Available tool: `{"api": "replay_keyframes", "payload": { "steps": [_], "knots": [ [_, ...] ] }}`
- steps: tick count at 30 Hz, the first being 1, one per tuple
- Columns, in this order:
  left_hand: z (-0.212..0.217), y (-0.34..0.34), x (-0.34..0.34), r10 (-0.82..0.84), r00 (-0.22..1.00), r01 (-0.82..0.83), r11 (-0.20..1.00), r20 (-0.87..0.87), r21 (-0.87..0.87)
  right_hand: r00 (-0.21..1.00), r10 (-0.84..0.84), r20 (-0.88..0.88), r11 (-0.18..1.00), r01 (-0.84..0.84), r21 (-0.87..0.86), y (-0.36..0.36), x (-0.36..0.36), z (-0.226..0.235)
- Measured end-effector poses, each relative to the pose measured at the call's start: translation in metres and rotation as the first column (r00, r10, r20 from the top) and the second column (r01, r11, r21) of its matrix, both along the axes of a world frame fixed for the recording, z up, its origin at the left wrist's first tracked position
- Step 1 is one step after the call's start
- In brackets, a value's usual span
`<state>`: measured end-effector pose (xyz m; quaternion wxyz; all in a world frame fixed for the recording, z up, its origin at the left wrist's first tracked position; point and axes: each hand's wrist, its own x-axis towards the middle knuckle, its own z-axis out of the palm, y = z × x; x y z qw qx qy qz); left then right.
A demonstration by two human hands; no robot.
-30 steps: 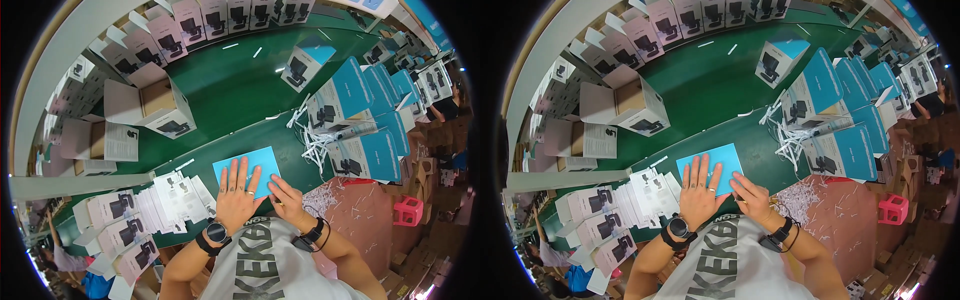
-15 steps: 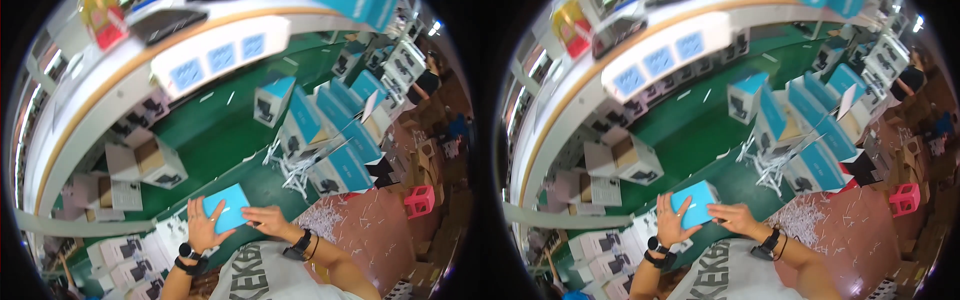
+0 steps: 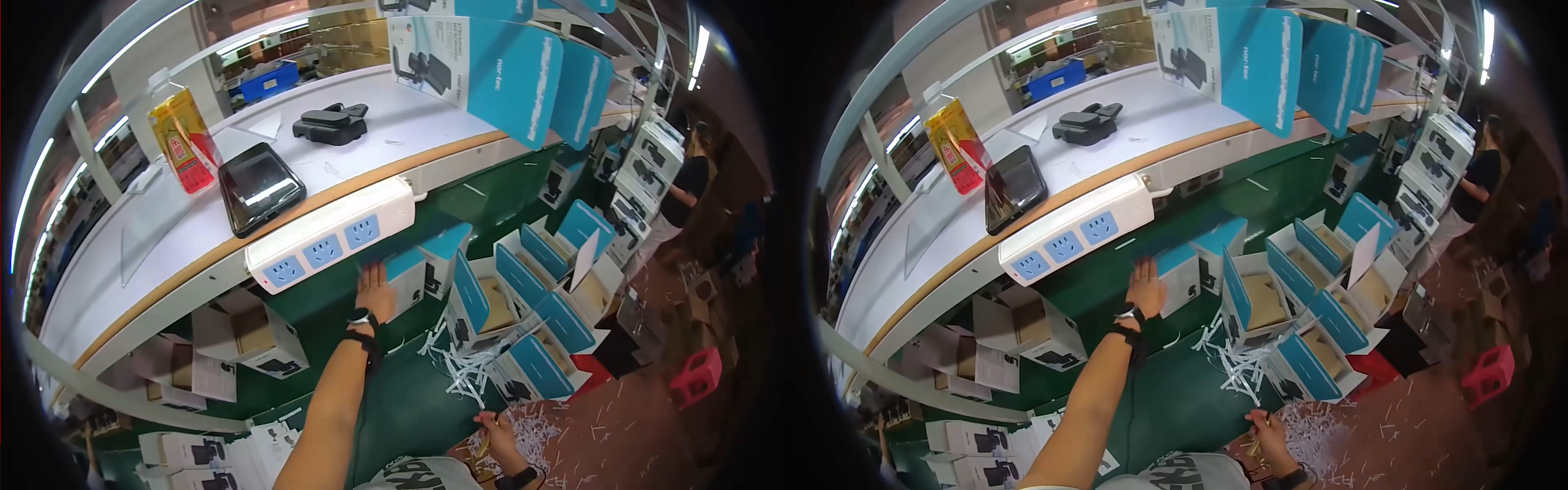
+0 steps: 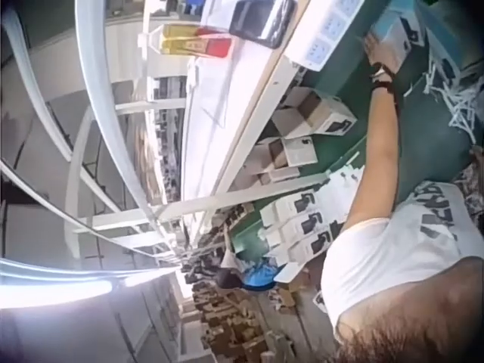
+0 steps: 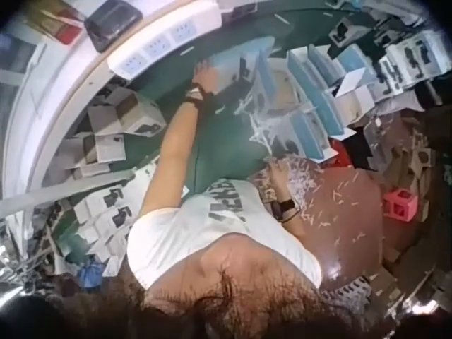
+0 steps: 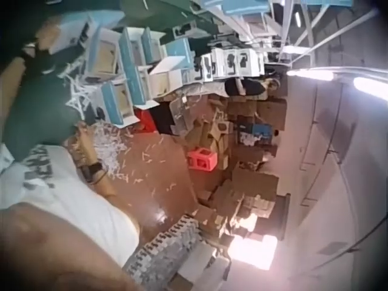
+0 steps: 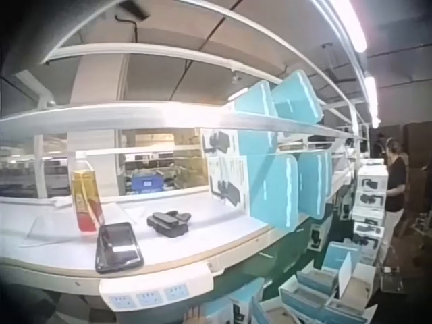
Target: The person packs a microphone by placing a manual into a box, folding the flaps closed, and applying tape to the seams. They then set the sealed box on a shelf and repeat the process with another unit.
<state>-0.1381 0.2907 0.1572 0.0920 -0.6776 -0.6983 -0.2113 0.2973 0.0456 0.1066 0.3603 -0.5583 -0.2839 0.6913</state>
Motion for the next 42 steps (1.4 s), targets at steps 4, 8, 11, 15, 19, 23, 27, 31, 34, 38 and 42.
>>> {"api": "replay_keyframes", "payload": {
  "steps": [4,8,11,15,19,23,27,31,34,38,42],
  "knots": [
    [0.053,0.008,0.015,-0.138,0.964,0.206,0.927,0.227,-0.313,0.986,-0.101,-0.133,0.963,0.064,-0.262,-0.036,0.012,-0.028],
    [0.081,-0.089,-0.084,0.070,0.955,-0.165,0.932,-0.289,-0.321,0.985,-0.049,-0.166,0.933,-0.014,-0.359,-0.042,0.010,-0.020],
    [0.022,-0.212,-0.210,0.309,0.761,-0.578,0.721,-0.570,-0.381,0.976,0.070,-0.208,0.926,-0.141,-0.351,-0.019,-0.006,-0.016],
    [-0.002,-0.243,-0.199,0.215,0.893,-0.381,0.828,-0.395,-0.411,0.930,0.300,-0.212,0.935,-0.331,-0.129,0.019,-0.037,-0.034],
    [-0.023,-0.290,-0.121,0.406,0.832,-0.465,0.882,-0.377,-0.077,0.871,0.491,-0.004,0.830,-0.467,0.306,0.044,-0.105,0.018],
    [0.064,-0.325,0.027,-0.183,0.935,0.099,0.957,-0.305,-0.271,0.939,0.190,0.288,0.573,-0.344,0.744,0.056,-0.141,0.073],
    [0.092,-0.380,0.063,-0.337,0.930,0.258,0.882,-0.145,-0.395,0.940,0.179,0.291,0.532,-0.342,0.775,0.052,-0.186,0.063],
    [0.089,-0.427,0.055,-0.256,0.965,0.236,0.944,-0.061,-0.231,0.870,0.327,0.369,0.530,-0.492,0.690,0.027,-0.222,0.050],
    [0.081,-0.440,0.024,-0.095,0.974,0.093,0.995,-0.204,-0.018,0.869,0.179,0.461,0.613,-0.465,0.639,0.021,-0.237,0.057],
    [0.032,-0.476,-0.032,0.460,0.841,-0.537,0.778,0.286,0.327,0.835,0.034,0.550,0.650,-0.437,0.622,-0.011,-0.197,0.052],
    [-0.063,-0.573,-0.089,0.816,0.508,-0.813,0.560,0.277,-0.159,0.925,0.120,0.359,0.713,-0.332,0.618,-0.083,-0.224,0.033]
  ]
}}
